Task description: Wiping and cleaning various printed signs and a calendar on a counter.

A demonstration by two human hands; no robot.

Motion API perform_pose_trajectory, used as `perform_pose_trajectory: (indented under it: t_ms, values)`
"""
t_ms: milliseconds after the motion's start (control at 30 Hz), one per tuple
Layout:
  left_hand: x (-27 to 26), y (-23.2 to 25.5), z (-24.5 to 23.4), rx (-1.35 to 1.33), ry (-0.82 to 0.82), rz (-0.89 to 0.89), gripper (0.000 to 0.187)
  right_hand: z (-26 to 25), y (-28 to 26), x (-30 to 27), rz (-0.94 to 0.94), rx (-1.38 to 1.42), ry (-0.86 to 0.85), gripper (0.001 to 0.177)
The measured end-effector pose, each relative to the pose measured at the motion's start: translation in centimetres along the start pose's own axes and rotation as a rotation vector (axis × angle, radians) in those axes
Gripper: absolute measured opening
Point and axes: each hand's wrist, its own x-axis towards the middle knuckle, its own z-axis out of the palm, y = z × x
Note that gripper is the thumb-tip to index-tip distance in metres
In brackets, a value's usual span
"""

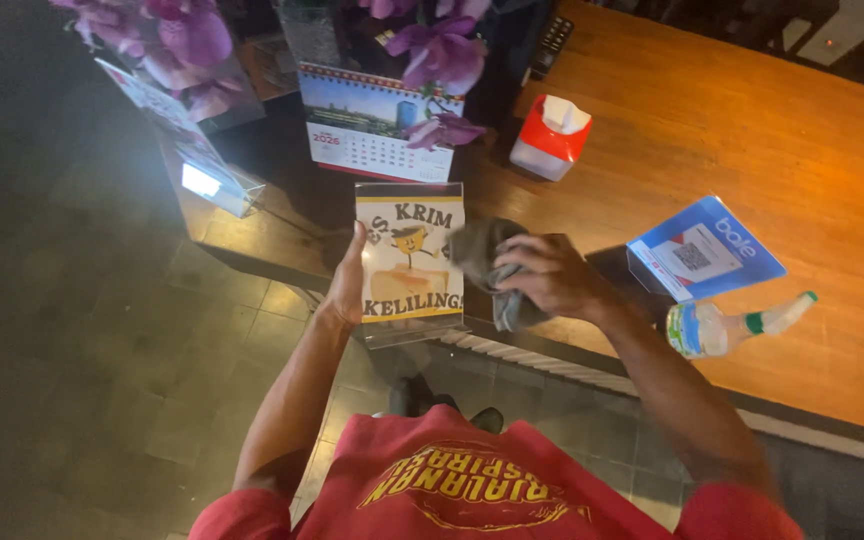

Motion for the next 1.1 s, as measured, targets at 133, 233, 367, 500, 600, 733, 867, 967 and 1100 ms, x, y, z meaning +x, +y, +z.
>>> perform_pose_trajectory:
  t_ms: [133, 233, 367, 500, 600, 733, 867, 967, 1100]
  values:
    - [0.1, -0.1, -0.6, 0.052, -0.011, -0.036, 0.088, 1.0, -2.9, 2.8, -0.009, -0.002, 0.19, 0.024]
    - [0.8, -0.7, -0.2, 0.026, -0.016, -0.145, 0.094, 2.9, -7.3, 6.8, -0.13, 0.039, 0.157, 0.045]
    - [1.0, -1.9, -1.0, -0.314, -0.267, -0.201, 0.098, 5.5, -9.7, 10.0, -0.188, -0.01, 0.012, 0.065]
    - [-0.1, -2.5, -2.6, -0.118, -0.121, -0.052, 0.101, 6.9, -8.3, 11.1, -0.14, -0.008, 0.045, 0.07]
    - [-0.1, -2.3, -2.7, -0.046, -0.145, -0.006, 0.096, 6.9, -7.0, 12.1, -0.05, -0.023, 0.207, 0.065]
    - [-0.1, -2.7, -1.9, -0.142, -0.188, -0.12, 0.09, 6.8, -5.1, 12.7, 0.143, -0.027, 0.299, 0.065]
    - [0.3, -3.5, -1.5, -0.137, -0.134, -0.137, 0.084, 6.3, -4.5, 11.9, 0.311, 0.044, 0.375, 0.064]
    - [0.8, -2.7, -1.7, -0.086, -0.152, -0.051, 0.083, 7.3, -4.1, 10.3, 0.22, 0.109, 0.295, 0.061]
    - [1.2, -0.6, 0.7, 0.017, 0.118, -0.024, 0.085, 7.2, -5.2, 8.0, -0.084, 0.227, 0.028, 0.054]
